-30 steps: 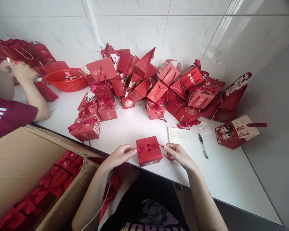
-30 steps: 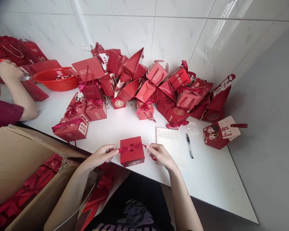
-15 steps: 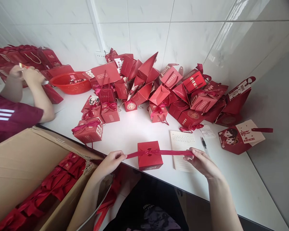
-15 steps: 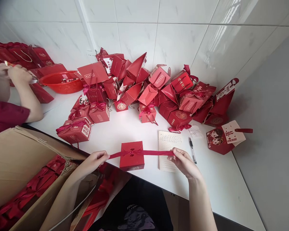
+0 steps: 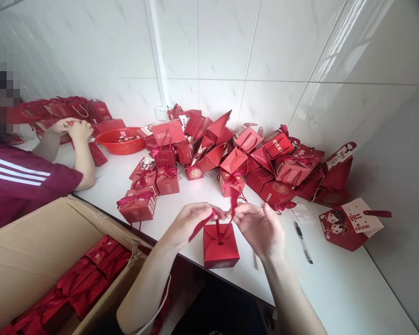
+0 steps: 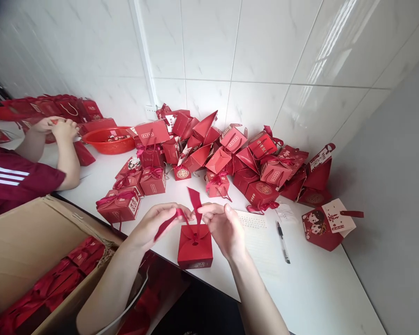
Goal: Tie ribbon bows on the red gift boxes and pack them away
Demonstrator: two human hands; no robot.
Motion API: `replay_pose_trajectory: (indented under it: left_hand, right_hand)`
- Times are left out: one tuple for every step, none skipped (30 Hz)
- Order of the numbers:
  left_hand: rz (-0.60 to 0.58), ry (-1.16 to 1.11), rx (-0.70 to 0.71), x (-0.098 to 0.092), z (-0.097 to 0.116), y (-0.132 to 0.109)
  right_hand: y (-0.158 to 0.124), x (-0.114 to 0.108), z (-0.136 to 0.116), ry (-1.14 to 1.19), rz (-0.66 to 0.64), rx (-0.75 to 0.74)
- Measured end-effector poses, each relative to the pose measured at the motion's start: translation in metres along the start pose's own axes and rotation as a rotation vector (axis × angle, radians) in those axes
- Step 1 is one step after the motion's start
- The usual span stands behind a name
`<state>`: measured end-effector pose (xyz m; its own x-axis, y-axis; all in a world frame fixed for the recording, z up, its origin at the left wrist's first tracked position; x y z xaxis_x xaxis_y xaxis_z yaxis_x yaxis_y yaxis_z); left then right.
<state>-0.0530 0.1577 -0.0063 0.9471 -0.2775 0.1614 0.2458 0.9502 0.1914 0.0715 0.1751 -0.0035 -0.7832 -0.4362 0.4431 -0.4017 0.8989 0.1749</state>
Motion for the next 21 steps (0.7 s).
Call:
replay_pose_trajectory:
  left_hand:
    - [0.009, -0.059, 0.036, 0.004, 0.004, 0.004]
    - [0.030, -0.113, 0.066, 0.005, 0.007, 0.006]
    - [0.055, -0.159, 0.094, 0.005, 0.009, 0.007]
    - [0.077, -0.192, 0.120, 0.004, 0.010, 0.007]
    - [0.092, -0.210, 0.140, 0.002, 0.010, 0.007]
    - [0.099, -0.214, 0.157, 0.001, 0.010, 0.007]
    - [0.099, -0.206, 0.169, 0.001, 0.010, 0.006]
    - [0.094, -0.188, 0.178, 0.001, 0.010, 0.005]
    - [0.089, -0.165, 0.185, 0.001, 0.011, 0.004]
    - [0.087, -0.142, 0.192, 0.001, 0.011, 0.004]
    - [0.091, -0.118, 0.200, 0.001, 0.011, 0.003]
    - [0.099, -0.093, 0.210, 0.001, 0.012, 0.002]
    - [0.109, -0.066, 0.217, 0.000, 0.012, 0.002]
    - [0.117, -0.039, 0.223, -0.001, 0.012, 0.001]
    - [0.124, -0.013, 0.229, -0.002, 0.012, 0.001]
    - [0.128, 0.011, 0.235, -0.003, 0.013, 0.000]
    - [0.131, 0.033, 0.243, -0.003, 0.013, 0.000]
    - [0.131, 0.054, 0.252, -0.003, 0.014, -0.001]
    - [0.132, 0.075, 0.259, -0.002, 0.016, -0.002]
    - [0.135, 0.099, 0.265, -0.001, 0.018, -0.003]
    - [0.141, 0.128, 0.267, 0.000, 0.020, -0.004]
  right_hand:
    - [0.001, 0.002, -0.001, 0.010, 0.013, -0.028]
    - [0.001, 0.002, -0.002, 0.018, 0.034, -0.059]
    - [0.000, 0.001, -0.003, 0.019, 0.054, -0.086]
    - [-0.001, -0.001, -0.003, 0.016, 0.065, -0.106]
    - [-0.001, -0.001, -0.003, 0.010, 0.066, -0.120]
    - [-0.002, -0.001, -0.002, 0.001, 0.057, -0.129]
    - [-0.003, 0.000, -0.002, -0.010, 0.041, -0.137]
    - [-0.003, 0.001, -0.002, -0.021, 0.027, -0.147]
    - [-0.004, 0.002, -0.003, -0.029, 0.021, -0.158]
    - [-0.005, 0.003, -0.003, -0.037, 0.023, -0.170]
    - [-0.005, 0.003, -0.004, -0.044, 0.030, -0.180]
    - [-0.006, 0.003, -0.005, -0.048, 0.040, -0.189]
    - [-0.006, 0.003, -0.005, -0.050, 0.051, -0.197]
    - [-0.006, 0.002, -0.005, -0.051, 0.060, -0.202]
    - [-0.006, 0.003, -0.006, -0.052, 0.063, -0.206]
    - [-0.006, 0.003, -0.005, -0.053, 0.063, -0.210]
    - [-0.006, 0.003, -0.005, -0.056, 0.061, -0.213]
    - [-0.007, 0.003, -0.005, -0.063, 0.057, -0.218]
    - [-0.007, 0.003, -0.006, -0.075, 0.052, -0.225]
    - [-0.009, 0.004, -0.006, -0.094, 0.052, -0.235]
    - [-0.010, 0.004, -0.007, -0.127, 0.061, -0.249]
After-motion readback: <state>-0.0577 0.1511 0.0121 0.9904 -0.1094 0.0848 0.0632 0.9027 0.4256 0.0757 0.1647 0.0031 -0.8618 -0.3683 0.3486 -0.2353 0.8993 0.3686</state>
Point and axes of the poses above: each hand's wrist, its own y-axis towards the middle knuckle, its own x-axis out of the palm, z = x × y, the point moved 8 cm from there along y, towards the middle knuckle, and after that the axes turned 6 degrees about x, right-handed, at the moved point
